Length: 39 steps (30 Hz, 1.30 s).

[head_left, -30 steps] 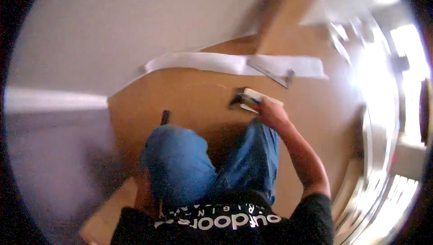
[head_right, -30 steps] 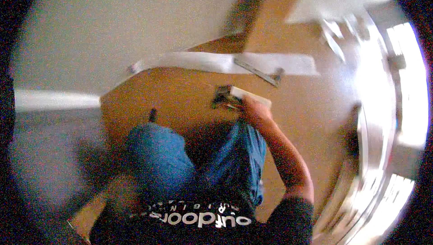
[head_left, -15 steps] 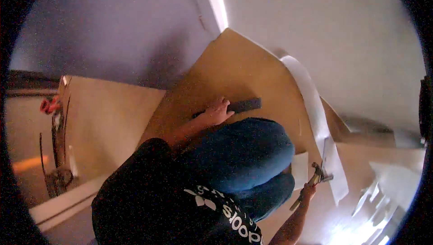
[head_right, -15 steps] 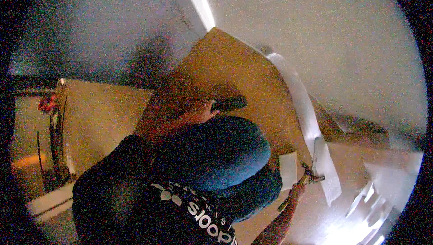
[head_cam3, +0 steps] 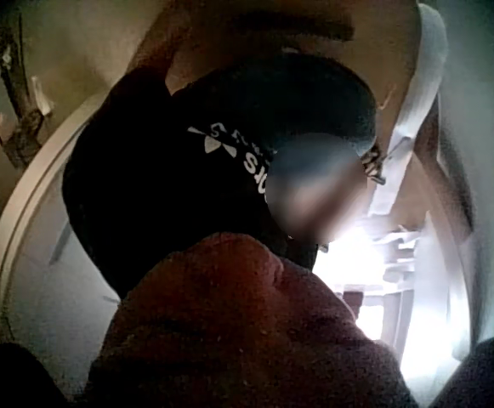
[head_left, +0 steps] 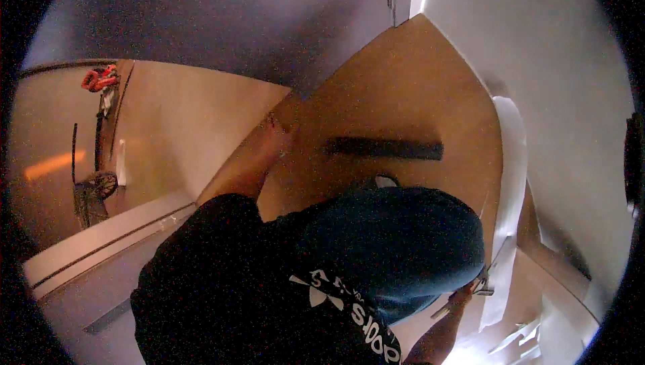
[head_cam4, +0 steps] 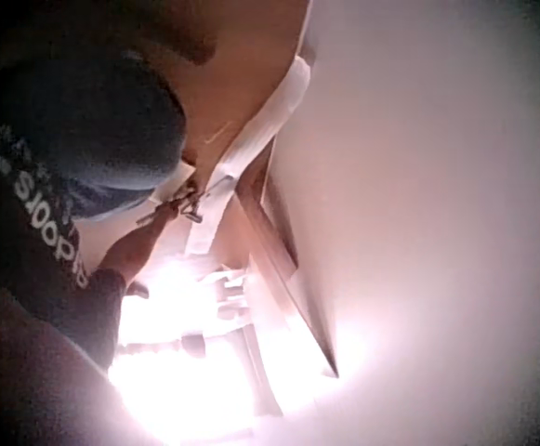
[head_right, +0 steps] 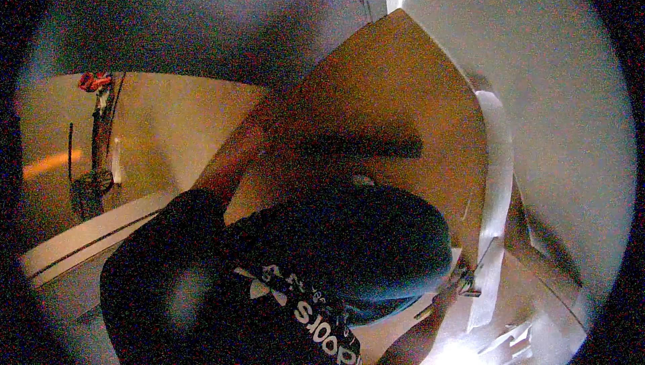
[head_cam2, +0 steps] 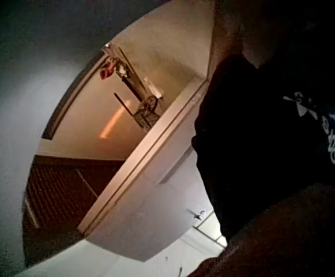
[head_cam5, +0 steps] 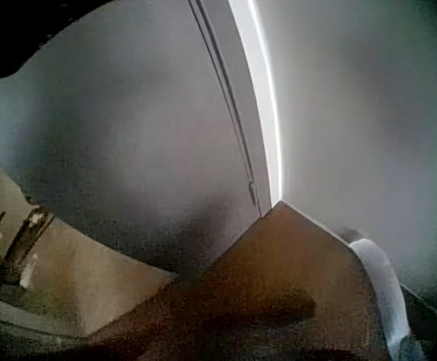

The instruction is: The person uses a tile saw to cut a small piece of flooring, marks a plank with a pencil and square, and uses a hammer with a tapping block to fit the flooring pieces together.

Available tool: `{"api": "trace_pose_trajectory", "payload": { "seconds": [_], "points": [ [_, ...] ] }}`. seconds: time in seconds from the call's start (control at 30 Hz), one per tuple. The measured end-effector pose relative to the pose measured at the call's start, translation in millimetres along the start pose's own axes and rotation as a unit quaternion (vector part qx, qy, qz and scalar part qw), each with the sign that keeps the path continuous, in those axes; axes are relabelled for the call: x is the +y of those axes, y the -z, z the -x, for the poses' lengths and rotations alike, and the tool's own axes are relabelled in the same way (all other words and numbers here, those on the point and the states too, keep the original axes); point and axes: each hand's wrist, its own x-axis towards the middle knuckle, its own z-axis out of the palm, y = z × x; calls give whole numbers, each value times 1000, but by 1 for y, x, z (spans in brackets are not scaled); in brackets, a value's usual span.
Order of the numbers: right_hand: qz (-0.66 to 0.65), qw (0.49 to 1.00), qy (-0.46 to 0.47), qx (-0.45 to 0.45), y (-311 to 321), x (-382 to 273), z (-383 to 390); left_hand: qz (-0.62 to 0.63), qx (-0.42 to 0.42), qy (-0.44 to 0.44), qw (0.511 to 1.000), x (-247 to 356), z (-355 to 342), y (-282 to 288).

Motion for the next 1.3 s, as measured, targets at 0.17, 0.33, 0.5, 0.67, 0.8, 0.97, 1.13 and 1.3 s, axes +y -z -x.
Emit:
{"api": "trace_pose_trajectory", "payload": {
  "seconds": [0.17, 0.33, 0.5, 0.67, 0.8, 0.97, 1.13, 1.3],
  "points": [
    [-375, 926, 36, -34, 13, 24, 10, 25, -14, -50, 998, 22, -14, 19],
    [-217, 976, -13, 8, 13, 102, -36, 29, -19, -72, 997, 44, -22, 18],
    [-260, 958, -119, -12, 8, 126, -35, 22, -39, -57, 997, 36, -14, -7],
    [-257, 959, -56, 105, -12, 90, 15, -15, -38, -1, 999, 11, 8, -19],
    [-199, 966, -83, 143, -23, 110, -6, -1, -60, -43, 997, 14, 2, -10],
    [-324, 941, 78, 66, -30, 94, 3, -21, -65, -65, 996, -2, 16, 2],
    [138, 983, 67, 103, 28, 75, 14, 0, -45, -160, 986, 29, 13, -5],
    [37, 996, -29, 77, 68, 23, 56, 28, 7, -289, 957, 140, 41, -42]
  ]
}}
